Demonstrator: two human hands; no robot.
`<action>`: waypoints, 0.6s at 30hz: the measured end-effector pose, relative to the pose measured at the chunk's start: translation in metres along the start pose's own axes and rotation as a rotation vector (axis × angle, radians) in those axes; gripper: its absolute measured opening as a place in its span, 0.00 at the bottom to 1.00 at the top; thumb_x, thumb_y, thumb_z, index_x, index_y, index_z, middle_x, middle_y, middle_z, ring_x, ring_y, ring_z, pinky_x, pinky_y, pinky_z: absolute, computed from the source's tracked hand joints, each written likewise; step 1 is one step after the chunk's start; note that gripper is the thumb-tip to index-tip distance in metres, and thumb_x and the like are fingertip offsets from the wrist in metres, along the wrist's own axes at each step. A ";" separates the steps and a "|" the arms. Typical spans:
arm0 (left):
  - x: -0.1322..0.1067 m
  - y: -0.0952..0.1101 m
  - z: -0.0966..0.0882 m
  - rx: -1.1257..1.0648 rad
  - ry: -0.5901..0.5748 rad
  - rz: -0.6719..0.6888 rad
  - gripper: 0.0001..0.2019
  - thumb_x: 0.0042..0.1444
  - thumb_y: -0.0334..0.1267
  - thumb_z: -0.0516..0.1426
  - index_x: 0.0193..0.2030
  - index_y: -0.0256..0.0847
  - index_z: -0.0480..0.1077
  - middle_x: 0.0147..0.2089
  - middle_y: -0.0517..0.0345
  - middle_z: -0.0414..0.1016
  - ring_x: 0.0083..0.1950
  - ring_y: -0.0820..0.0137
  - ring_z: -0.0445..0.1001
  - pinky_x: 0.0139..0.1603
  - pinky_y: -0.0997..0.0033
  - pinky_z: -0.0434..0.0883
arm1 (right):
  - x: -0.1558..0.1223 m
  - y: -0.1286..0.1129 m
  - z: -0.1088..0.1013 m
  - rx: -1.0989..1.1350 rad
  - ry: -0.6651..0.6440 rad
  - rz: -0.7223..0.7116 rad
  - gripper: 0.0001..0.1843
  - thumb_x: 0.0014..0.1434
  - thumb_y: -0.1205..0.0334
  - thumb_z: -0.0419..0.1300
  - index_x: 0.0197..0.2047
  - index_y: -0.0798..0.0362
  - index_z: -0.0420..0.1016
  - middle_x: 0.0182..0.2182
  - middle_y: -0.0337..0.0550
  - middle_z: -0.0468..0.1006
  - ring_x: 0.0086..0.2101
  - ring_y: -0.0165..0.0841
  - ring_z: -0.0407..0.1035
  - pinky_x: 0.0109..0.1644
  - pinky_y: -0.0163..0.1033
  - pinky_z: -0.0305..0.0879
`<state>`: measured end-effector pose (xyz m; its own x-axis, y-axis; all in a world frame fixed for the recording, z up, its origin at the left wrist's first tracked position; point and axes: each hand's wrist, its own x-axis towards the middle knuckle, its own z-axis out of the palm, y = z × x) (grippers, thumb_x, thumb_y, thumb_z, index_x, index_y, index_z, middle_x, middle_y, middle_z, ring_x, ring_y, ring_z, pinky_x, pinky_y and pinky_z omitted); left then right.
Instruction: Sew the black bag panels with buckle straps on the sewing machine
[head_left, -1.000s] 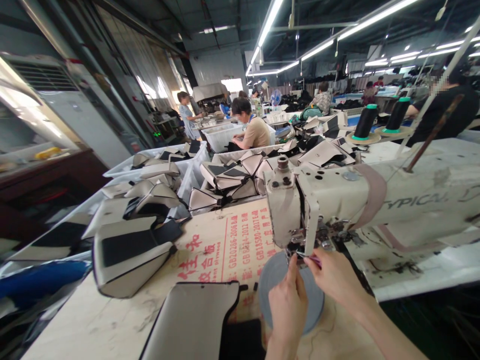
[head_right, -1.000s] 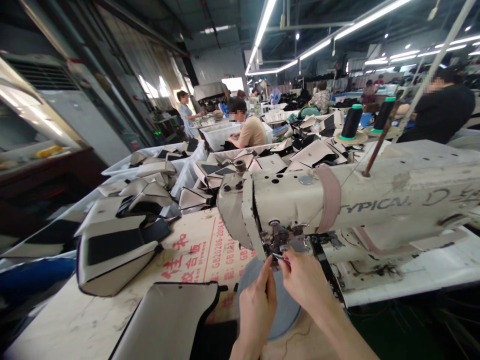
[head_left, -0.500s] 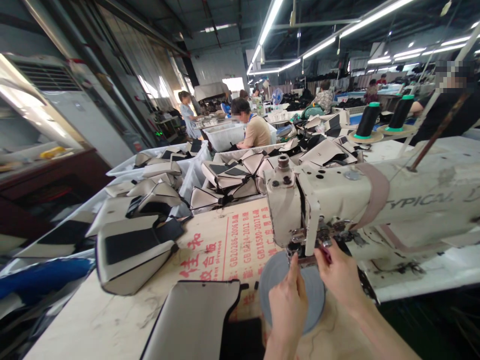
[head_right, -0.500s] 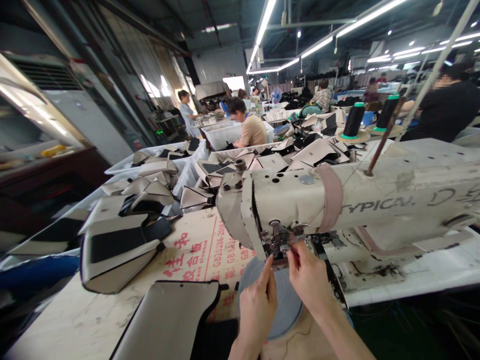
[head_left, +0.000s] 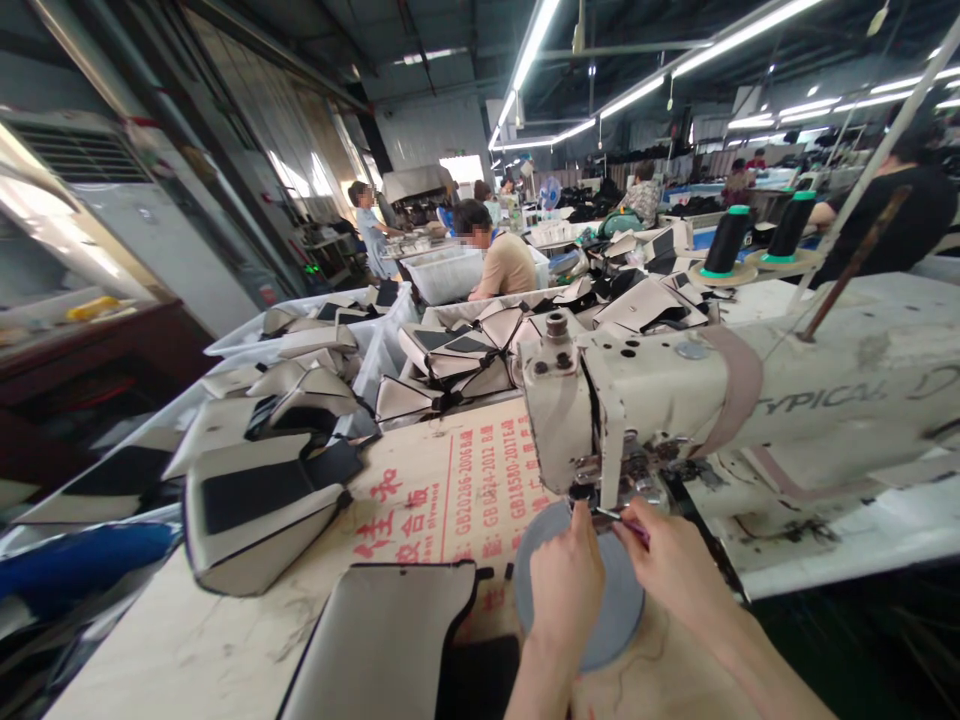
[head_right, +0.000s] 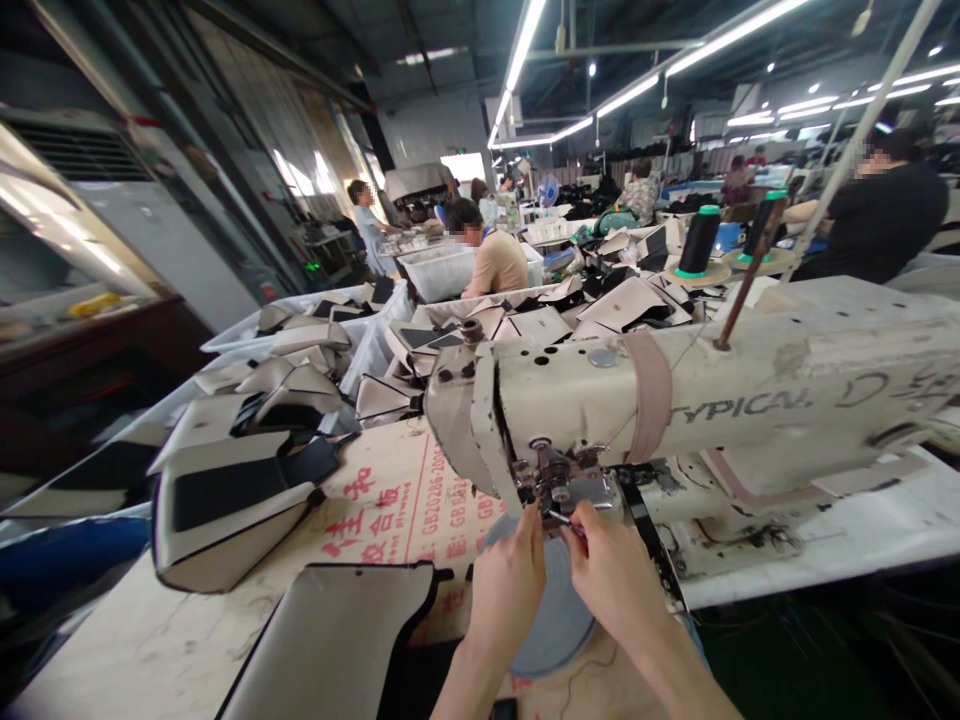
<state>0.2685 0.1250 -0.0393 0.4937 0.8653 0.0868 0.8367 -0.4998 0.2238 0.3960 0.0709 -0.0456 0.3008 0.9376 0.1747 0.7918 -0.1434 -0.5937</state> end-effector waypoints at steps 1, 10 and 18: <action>0.002 0.000 -0.002 0.000 -0.011 0.011 0.16 0.60 0.34 0.42 0.54 0.40 0.61 0.24 0.55 0.74 0.25 0.68 0.74 0.19 0.77 0.58 | 0.002 -0.001 -0.002 0.011 0.032 0.002 0.07 0.58 0.59 0.50 0.32 0.51 0.64 0.25 0.36 0.75 0.28 0.31 0.71 0.29 0.32 0.59; 0.015 0.005 -0.008 0.057 0.003 -0.062 0.15 0.61 0.39 0.41 0.39 0.42 0.68 0.26 0.54 0.74 0.27 0.65 0.75 0.22 0.76 0.61 | 0.001 -0.003 -0.012 0.028 0.019 0.005 0.06 0.58 0.59 0.50 0.34 0.51 0.64 0.28 0.38 0.75 0.29 0.31 0.71 0.31 0.32 0.59; 0.011 0.004 -0.009 -0.013 -0.008 0.003 0.14 0.61 0.37 0.41 0.41 0.40 0.66 0.27 0.54 0.74 0.28 0.66 0.74 0.24 0.74 0.63 | 0.006 -0.011 -0.001 -0.017 -0.005 0.035 0.06 0.59 0.63 0.48 0.36 0.52 0.65 0.27 0.41 0.76 0.31 0.33 0.72 0.31 0.33 0.59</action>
<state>0.2747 0.1330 -0.0290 0.4980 0.8635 0.0796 0.8321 -0.5017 0.2366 0.3893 0.0783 -0.0370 0.3253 0.9336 0.1502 0.7902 -0.1811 -0.5855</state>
